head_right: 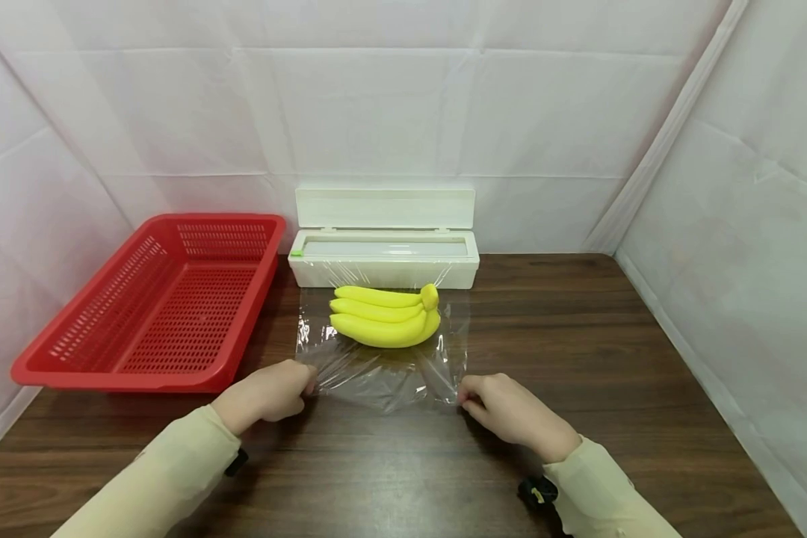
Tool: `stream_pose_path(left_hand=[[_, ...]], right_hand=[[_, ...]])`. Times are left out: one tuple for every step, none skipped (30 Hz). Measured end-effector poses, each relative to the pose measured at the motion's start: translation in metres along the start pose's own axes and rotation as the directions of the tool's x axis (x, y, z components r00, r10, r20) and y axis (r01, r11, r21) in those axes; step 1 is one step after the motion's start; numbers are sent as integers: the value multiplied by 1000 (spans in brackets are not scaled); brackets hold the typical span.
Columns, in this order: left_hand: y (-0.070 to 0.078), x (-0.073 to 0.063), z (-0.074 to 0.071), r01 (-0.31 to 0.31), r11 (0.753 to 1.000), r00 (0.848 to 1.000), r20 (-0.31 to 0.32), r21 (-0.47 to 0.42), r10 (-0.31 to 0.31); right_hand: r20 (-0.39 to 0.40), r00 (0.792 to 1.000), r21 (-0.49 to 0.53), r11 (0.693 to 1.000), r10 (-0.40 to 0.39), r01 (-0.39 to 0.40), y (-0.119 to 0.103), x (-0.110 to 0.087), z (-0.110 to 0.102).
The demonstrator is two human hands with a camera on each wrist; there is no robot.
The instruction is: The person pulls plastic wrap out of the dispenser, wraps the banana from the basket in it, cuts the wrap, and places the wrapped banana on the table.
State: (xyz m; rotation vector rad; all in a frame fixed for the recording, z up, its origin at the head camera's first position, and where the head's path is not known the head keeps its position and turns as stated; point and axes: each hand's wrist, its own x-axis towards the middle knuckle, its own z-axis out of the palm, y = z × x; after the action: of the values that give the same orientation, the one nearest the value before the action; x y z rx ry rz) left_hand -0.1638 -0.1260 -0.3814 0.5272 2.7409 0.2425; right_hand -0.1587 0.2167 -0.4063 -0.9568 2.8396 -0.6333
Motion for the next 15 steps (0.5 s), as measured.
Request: stream_pose_path(left_hand=[[0,0,-1,-3,1000,1000,-7,-1,3],[-1,0,-1,-8,1000,1000,-15,0,8],[-1,0,-1,-9,1000,1000,-22,3,9],[-1,0,-2,-10,1000,1000,-27,7,10],[-1,0,-2,-11,1000,999,-34,10,11],[-1,0,-3,-12,1000,999,-42,10,13],[-1,0,-3,-14,1000,999,-51,8,14],[-1,0,-3,-18,1000,998,-62,4,18],[-1,-1,-4,-22,1000,997,-76,4,23],[-1,0,-4,-28,1000,995,-91,5,29],[-2,-1,-4,-34,999,993,-109,8,34],[-2,-1,-4,-37,999,992,-122,9,38],[-2,-1,-5,-41,999,990,-137,13,42],[-3,-1,-5,-45,999,988,-149,18,47],[-3,-1,-5,-49,999,986,-160,22,52]], right_hand=[[-1,1000,0,1000,2,-2,0,0,0],[-3,1000,0,1000,3,-3,0,0,0],[-6,1000,0,1000,4,-4,1,0,-1],[-9,1000,-1,1000,6,-6,1,0,-1],[-11,1000,-2,1000,7,-7,1,-1,-1],[-12,1000,0,1000,10,-10,2,-1,-2],[-13,1000,2,1000,12,-12,2,-1,-3],[-12,1000,6,1000,16,-16,3,-1,-3],[-11,1000,6,1000,21,-21,4,-1,-4],[-11,1000,8,1000,27,-27,5,-1,-5],[-11,999,13,999,32,-32,5,-1,-6],[-12,999,12,999,36,-35,6,-2,-6],[-15,999,11,999,39,-38,7,-2,-7],[-17,999,8,999,42,-42,8,-2,-8],[-22,999,4,999,44,-43,8,-2,-9]])
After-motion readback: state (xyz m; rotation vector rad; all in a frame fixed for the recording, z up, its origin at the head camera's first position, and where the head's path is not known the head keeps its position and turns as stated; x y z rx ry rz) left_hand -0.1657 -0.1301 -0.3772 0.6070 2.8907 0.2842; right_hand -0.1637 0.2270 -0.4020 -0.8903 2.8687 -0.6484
